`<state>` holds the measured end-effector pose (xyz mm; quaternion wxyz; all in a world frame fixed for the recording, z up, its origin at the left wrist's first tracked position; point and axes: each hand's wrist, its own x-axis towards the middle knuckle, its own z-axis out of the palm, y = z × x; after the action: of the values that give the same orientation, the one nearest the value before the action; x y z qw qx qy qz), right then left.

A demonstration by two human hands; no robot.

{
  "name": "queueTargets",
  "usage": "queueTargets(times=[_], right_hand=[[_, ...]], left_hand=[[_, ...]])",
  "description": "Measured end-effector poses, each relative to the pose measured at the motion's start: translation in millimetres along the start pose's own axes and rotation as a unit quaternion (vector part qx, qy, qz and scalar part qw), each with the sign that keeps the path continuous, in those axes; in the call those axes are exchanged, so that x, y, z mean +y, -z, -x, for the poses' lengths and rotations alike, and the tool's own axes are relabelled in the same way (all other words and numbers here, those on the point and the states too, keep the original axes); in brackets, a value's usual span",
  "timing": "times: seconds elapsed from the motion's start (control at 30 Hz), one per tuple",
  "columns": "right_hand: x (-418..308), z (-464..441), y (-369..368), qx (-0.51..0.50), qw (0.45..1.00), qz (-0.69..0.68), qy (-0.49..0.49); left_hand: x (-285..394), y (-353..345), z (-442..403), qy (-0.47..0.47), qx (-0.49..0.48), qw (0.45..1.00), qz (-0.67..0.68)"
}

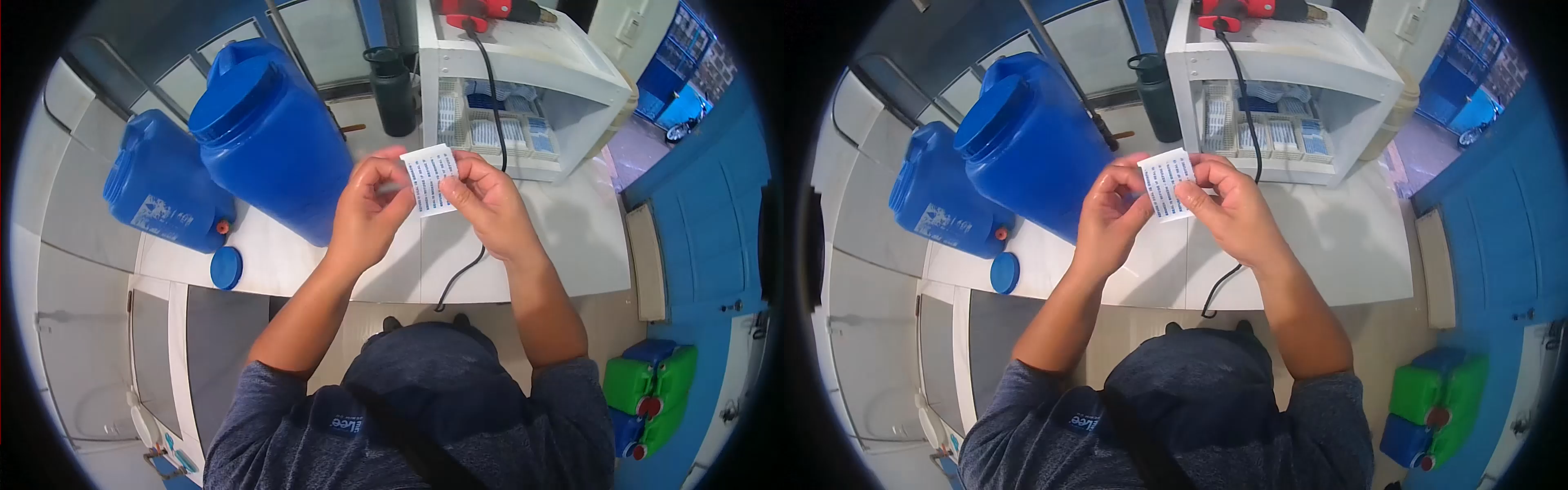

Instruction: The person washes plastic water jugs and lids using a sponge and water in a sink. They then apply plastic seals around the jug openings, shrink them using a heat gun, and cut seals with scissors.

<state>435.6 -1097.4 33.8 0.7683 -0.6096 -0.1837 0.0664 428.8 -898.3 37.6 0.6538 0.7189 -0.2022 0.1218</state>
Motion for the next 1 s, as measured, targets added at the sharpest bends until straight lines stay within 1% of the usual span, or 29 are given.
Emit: queueTargets(times=[0.03,0.07,0.1,0.13,0.17,0.2,0.23,0.27,0.3,0.33,0.37,0.4,0.43,0.5,0.53,0.57,0.6,0.63,0.7,0.73,0.77,0.83,0.87,0.9,0.97,1.0], right_hand=[[3.3,-4.8,-1.7,0.006,0.999,0.019,0.046],[10.4,-9.0,-3.3,-0.001,0.999,0.021,0.047],[20.1,-11.9,-4.4,-0.014,0.998,0.061,0.03],[23.8,-14.7,-4.6,-0.026,0.994,0.102,0.012],[13.1,-17.7,-7.0,-0.03,0.994,0.104,0.013],[-4.2,-21.3,-9.3,0.008,0.974,0.219,0.066],[-23.6,-27.1,-11.4,0.045,0.936,0.327,0.12],[-43.7,-46.9,0.4,0.066,0.9,0.378,0.207],[-62.2,-72.9,17.5,0.117,0.867,0.424,0.235],[-78.1,-111.1,39.7,0.162,0.825,0.446,0.306],[-101.5,-142.2,60.4,0.176,0.807,0.488,0.283],[-117.7,-172.4,77.6,0.218,0.753,0.584,0.213],[-139.6,-176.6,69.0,0.192,0.812,0.547,0.066],[-108.7,-262.3,130.8,0.216,0.756,0.617,0.031],[-106.3,-263.8,122.0,0.205,0.76,0.615,0.032],[-108.1,-262.3,111.5,0.176,0.859,0.478,-0.05],[-108.6,-261.3,103.7,0.142,0.926,0.325,-0.133],[-104.0,-265.0,102.5,0.133,0.927,0.325,-0.134],[-91.6,-271.2,103.7,0.142,0.961,0.23,-0.065],[-94.5,-266.6,96.5,0.172,0.964,0.182,-0.085],[-97.3,-261.4,97.2,0.168,0.965,0.182,-0.085],[-105.0,-257.3,102.1,0.168,0.966,0.182,-0.079],[-104.6,-260.1,112.6,0.137,0.982,0.127,-0.04],[-107.4,-263.3,124.2,0.131,0.983,0.124,-0.033],[-120.5,-242.7,132.4,0.117,0.992,-0.014,0.053],[-131.3,-242.4,151.2,0.081,0.994,-0.06,0.046]], left_hand=[[-0.1,0.0,2.0,0.172,-0.008,0.978,0.117],[10.2,-2.7,3.1,0.27,0.011,0.946,0.177],[7.5,-2.2,4.4,0.265,0.015,0.947,0.179],[0.3,0.5,6.4,0.326,0.061,0.916,0.226],[-7.2,3.2,9.8,0.384,0.106,0.876,0.271],[-13.7,5.0,14.6,0.374,0.14,0.877,0.268],[-23.5,7.9,20.3,0.37,0.145,0.877,0.268],[-35.7,11.2,29.7,0.37,0.197,0.87,0.26],[-48.9,14.1,41.6,0.373,0.25,0.858,0.25],[-63.6,17.7,54.5,0.383,0.274,0.851,0.232],[-76.5,19.4,66.8,0.388,0.289,0.846,0.225],[-89.7,17.9,75.9,0.397,0.332,0.832,0.199],[-103.3,16.8,80.9,0.401,0.373,0.818,0.175],[-125.6,14.4,92.4,0.394,0.409,0.808,0.153],[-131.9,10.6,92.4,0.384,0.427,0.806,0.143],[-137.7,6.6,92.0,0.375,0.443,0.804,0.132],[-143.1,4.1,91.3,0.368,0.46,0.796,0.14],[-147.8,0.4,87.1,0.368,0.467,0.792,0.139],[-154.7,-9.3,80.0,0.32,0.529,0.77,0.158],[-152.0,-12.3,75.9,0.32,0.539,0.756,0.188],[-148.4,-15.8,71.8,0.319,0.544,0.753,0.187],[-142.4,-22.2,61.9,0.302,0.575,0.725,0.23],[-144.6,-23.8,59.3,0.295,0.579,0.725,0.23],[-145.9,-25.1,57.9,0.295,0.571,0.73,0.231],[-148.7,-26.9,55.8,0.288,0.567,0.737,0.228],[-149.7,-30.3,54.3,0.283,0.575,0.746,0.182]])
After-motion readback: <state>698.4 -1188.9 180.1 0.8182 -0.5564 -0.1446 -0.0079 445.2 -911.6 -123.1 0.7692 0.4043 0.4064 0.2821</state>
